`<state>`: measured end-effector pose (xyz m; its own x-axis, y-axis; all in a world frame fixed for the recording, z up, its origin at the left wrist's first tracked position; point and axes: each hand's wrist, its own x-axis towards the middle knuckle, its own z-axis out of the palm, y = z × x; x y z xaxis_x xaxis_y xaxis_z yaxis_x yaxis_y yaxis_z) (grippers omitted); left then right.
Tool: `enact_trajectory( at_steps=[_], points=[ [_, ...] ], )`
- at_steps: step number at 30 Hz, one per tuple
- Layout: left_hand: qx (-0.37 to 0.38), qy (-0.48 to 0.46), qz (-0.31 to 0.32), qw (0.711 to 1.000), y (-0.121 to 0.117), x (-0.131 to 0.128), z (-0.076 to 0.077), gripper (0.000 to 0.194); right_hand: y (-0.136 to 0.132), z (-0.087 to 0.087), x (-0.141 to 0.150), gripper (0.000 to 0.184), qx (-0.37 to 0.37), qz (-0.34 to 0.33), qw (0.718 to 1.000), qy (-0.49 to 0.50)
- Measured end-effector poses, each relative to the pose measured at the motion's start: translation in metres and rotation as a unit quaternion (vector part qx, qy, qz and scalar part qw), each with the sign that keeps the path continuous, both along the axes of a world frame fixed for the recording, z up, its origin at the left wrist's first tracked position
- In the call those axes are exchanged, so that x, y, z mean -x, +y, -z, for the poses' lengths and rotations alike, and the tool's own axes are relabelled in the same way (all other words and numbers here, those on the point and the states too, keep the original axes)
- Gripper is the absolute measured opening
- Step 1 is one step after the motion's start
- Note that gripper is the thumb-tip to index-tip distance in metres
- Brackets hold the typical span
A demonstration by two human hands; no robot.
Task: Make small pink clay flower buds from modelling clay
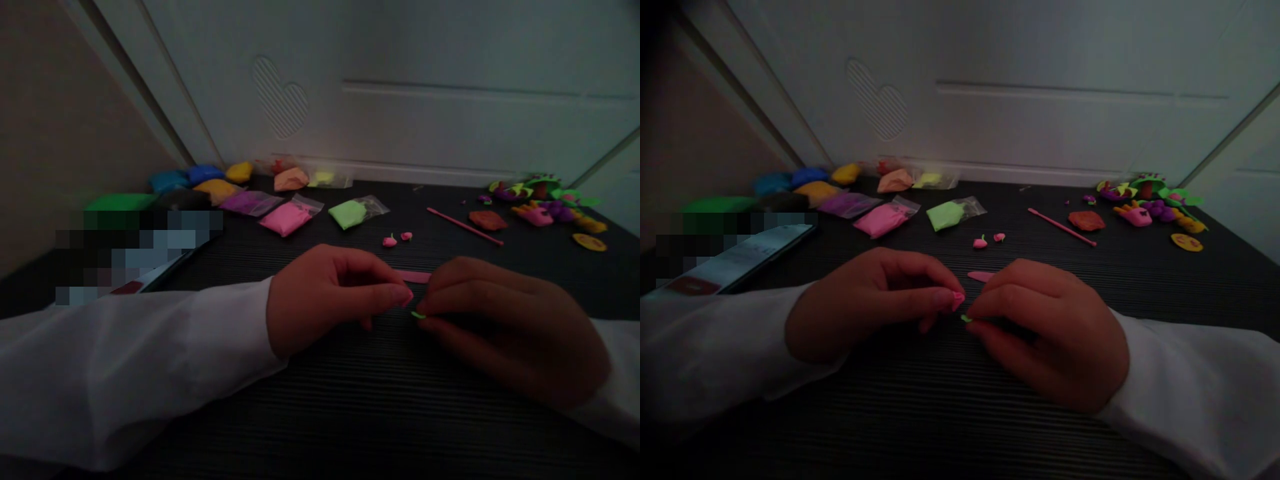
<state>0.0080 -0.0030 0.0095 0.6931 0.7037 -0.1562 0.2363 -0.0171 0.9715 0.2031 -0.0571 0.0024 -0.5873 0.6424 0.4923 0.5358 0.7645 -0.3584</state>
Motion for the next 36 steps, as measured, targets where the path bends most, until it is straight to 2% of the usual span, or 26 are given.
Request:
enact_trajectory(
  at_steps=[5, 11, 16, 22, 29, 36],
  points=[
    [0.019, -0.021, 0.022, 0.999, -0.0005, 0.0009, -0.0005, 0.009, 0.0026, -0.0001, 0.0026, 0.013, -0.009, 0.003, 1.0, -0.003],
    [0.022, -0.009, 0.019, 1.0, -0.0009, 0.0016, -0.0006, 0.009, 0.0028, 0.0016, 0.0034, 0.014, -0.012, 0.005, 1.0, -0.01],
    [0.044, -0.033, 0.012, 0.998, -0.0014, 0.0014, 0.0004, 0.008, 0.0021, 0.0028, 0.0025, 0.013, -0.023, 0.015, 1.0, -0.013],
    [0.036, -0.039, -0.004, 0.999, -0.0021, 0.0, 0.0009, 0.006, 0.0016, 0.0023, 0.0034, 0.014, -0.028, 0.023, 0.999, -0.019],
    [0.041, -0.034, 0.013, 0.998, -0.0006, -0.0001, 0.0018, 0.008, 0.0018, 0.0024, 0.0034, 0.013, -0.031, 0.026, 0.999, -0.013],
    [0.046, -0.036, 0.003, 0.998, -0.0014, -0.0001, 0.0017, 0.008, -0.0007, 0.0005, 0.0025, 0.015, -0.027, 0.027, 0.999, -0.013]
  ],
)
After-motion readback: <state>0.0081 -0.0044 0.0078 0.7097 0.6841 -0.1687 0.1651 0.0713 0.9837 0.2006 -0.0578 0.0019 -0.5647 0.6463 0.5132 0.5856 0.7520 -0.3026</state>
